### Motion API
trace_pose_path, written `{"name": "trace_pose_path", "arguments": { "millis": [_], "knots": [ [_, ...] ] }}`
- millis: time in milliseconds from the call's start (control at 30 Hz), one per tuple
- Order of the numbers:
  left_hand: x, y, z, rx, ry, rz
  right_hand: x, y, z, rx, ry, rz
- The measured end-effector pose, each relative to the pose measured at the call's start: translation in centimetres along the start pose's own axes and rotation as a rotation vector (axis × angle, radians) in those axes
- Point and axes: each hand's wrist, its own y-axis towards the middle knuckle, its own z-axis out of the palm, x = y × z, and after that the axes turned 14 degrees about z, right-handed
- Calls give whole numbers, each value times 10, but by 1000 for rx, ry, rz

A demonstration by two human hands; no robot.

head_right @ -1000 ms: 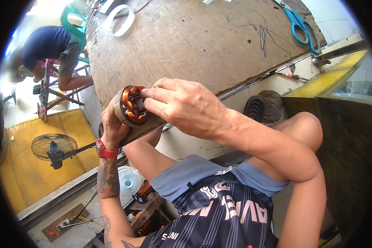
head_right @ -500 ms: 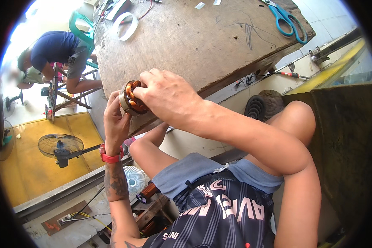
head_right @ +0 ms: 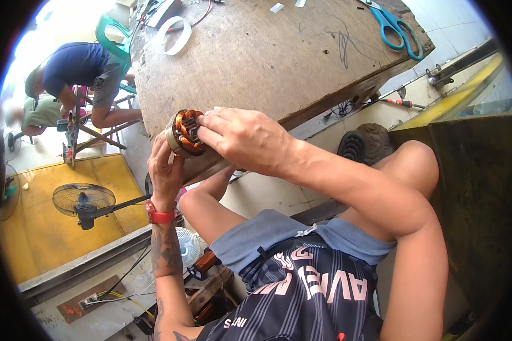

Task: The person sits on the floor and assembles a small motor by hand, inserting small white insulating pieces into the copper-wound stator and adjusting the components. The person rotates the stator to access different slots and continues inserting pieces until the assembly appears complete.

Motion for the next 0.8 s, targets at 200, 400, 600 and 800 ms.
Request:
{"name": "trace_pose_path", "arguments": {
  "millis": [200,400,600,800],
  "knots": [
    [-8,1,1,-190,-226,-252,0,14,-13,-2,192,176],
    [-20,11,1,-218,-284,-332,9,28,-9,94,35,184],
    [-19,15,4,-253,-332,-374,7,35,-11,147,-31,125],
    [-2,14,18,-239,-432,-232,1,35,-10,122,-31,14]
  ]
}}
